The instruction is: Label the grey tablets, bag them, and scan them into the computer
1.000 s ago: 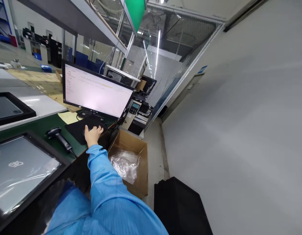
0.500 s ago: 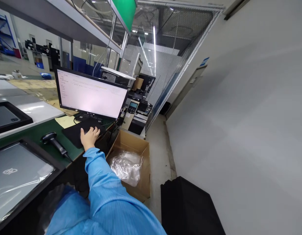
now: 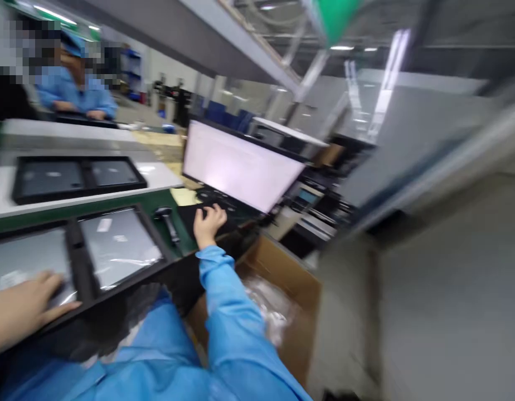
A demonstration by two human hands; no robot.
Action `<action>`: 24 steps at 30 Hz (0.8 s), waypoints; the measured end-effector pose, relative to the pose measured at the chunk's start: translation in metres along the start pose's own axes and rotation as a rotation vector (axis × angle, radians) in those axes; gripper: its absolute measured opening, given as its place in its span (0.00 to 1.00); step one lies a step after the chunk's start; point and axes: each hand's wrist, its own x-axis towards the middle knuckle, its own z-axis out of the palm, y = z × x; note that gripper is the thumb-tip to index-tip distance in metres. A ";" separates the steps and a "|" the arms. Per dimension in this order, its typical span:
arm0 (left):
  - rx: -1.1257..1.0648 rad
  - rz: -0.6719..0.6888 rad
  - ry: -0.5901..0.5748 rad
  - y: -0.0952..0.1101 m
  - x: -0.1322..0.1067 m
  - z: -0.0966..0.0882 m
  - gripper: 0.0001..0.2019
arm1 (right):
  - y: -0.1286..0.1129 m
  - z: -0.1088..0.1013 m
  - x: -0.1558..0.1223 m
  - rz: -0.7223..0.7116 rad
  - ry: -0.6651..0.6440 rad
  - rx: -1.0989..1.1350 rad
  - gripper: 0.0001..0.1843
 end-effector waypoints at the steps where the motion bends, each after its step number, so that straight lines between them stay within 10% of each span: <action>1: 0.037 -0.052 -0.082 0.002 -0.009 0.001 0.15 | -0.012 0.002 -0.003 -0.093 0.068 0.078 0.12; 5: -0.040 -0.127 -0.165 -0.001 -0.012 -0.004 0.14 | -0.087 0.014 -0.024 -0.485 0.071 0.480 0.11; 9: -0.414 -0.370 0.205 -0.037 -0.030 -0.009 0.15 | -0.172 0.008 -0.069 -0.674 -0.438 0.777 0.09; 12: -0.827 -0.538 0.558 -0.064 -0.058 -0.003 0.22 | -0.218 0.016 -0.105 -0.533 -0.917 0.767 0.08; 16: -1.158 -0.633 0.739 -0.075 -0.081 0.012 0.27 | -0.252 0.040 -0.145 -0.327 -1.375 0.523 0.11; 24: -1.305 -0.654 0.794 -0.060 -0.076 0.027 0.26 | -0.273 0.053 -0.177 0.036 -1.618 0.506 0.17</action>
